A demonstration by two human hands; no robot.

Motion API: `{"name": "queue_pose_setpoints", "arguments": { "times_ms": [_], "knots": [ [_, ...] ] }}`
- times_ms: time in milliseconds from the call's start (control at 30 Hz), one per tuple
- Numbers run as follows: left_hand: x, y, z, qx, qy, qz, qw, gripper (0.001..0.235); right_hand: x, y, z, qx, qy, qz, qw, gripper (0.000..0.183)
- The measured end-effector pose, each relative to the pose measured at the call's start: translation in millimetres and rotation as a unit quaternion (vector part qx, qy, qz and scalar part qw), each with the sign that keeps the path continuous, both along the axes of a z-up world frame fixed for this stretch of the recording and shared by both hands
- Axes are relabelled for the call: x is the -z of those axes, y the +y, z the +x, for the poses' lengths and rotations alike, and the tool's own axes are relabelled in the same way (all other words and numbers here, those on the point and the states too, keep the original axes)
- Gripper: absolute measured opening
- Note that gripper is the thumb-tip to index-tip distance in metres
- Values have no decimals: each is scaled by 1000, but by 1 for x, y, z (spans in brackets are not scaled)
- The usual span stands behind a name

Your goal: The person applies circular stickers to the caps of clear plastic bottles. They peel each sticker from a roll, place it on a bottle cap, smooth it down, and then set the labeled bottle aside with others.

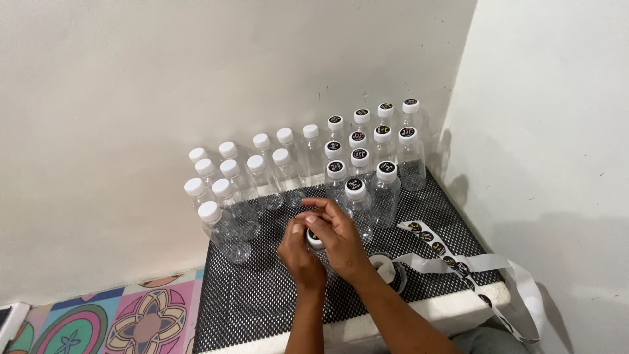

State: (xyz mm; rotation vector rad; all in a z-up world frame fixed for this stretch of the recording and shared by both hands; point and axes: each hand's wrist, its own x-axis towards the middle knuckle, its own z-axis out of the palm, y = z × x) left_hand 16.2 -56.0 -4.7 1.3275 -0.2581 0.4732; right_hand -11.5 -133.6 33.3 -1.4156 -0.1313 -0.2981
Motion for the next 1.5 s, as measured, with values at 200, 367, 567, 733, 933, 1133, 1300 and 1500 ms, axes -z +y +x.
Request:
{"name": "queue_pose_setpoints", "arguments": {
  "times_ms": [200, 367, 567, 733, 933, 1133, 1300, 1500],
  "knots": [
    [5, 3, 3, -2, -6, 11, 1000, 27, -5, 5, 0, -2, 55, 75, 996, 37],
    [7, 6, 8, -17, -11, 15, 1000, 27, -10, 4, -7, -70, 50, -8, 996, 60],
    [17, 1, 6, -18, -17, 31, 999, 28, -2, 7, 1, 1, 16, -1, 1000, 36],
    [26, 5, 6, -23, -25, 44, 998, 29, 7, 13, -1, 83, -15, 6, 996, 59],
    [29, 2, 8, -36, -31, 58, 997, 29, 5, 16, -2, 48, -46, -28, 997, 39],
    [22, 3, 9, -48, -35, 68, 996, 31, 6, 14, 11, 68, -45, -1, 997, 35],
    [10, 2, -1, -72, -48, 79, 993, 32, 14, 14, 18, 101, 4, 59, 993, 34],
    [-6, -1, -6, -97, -60, 84, 990, 34, 20, 14, 5, 35, -72, 35, 996, 35]
  ]
}}
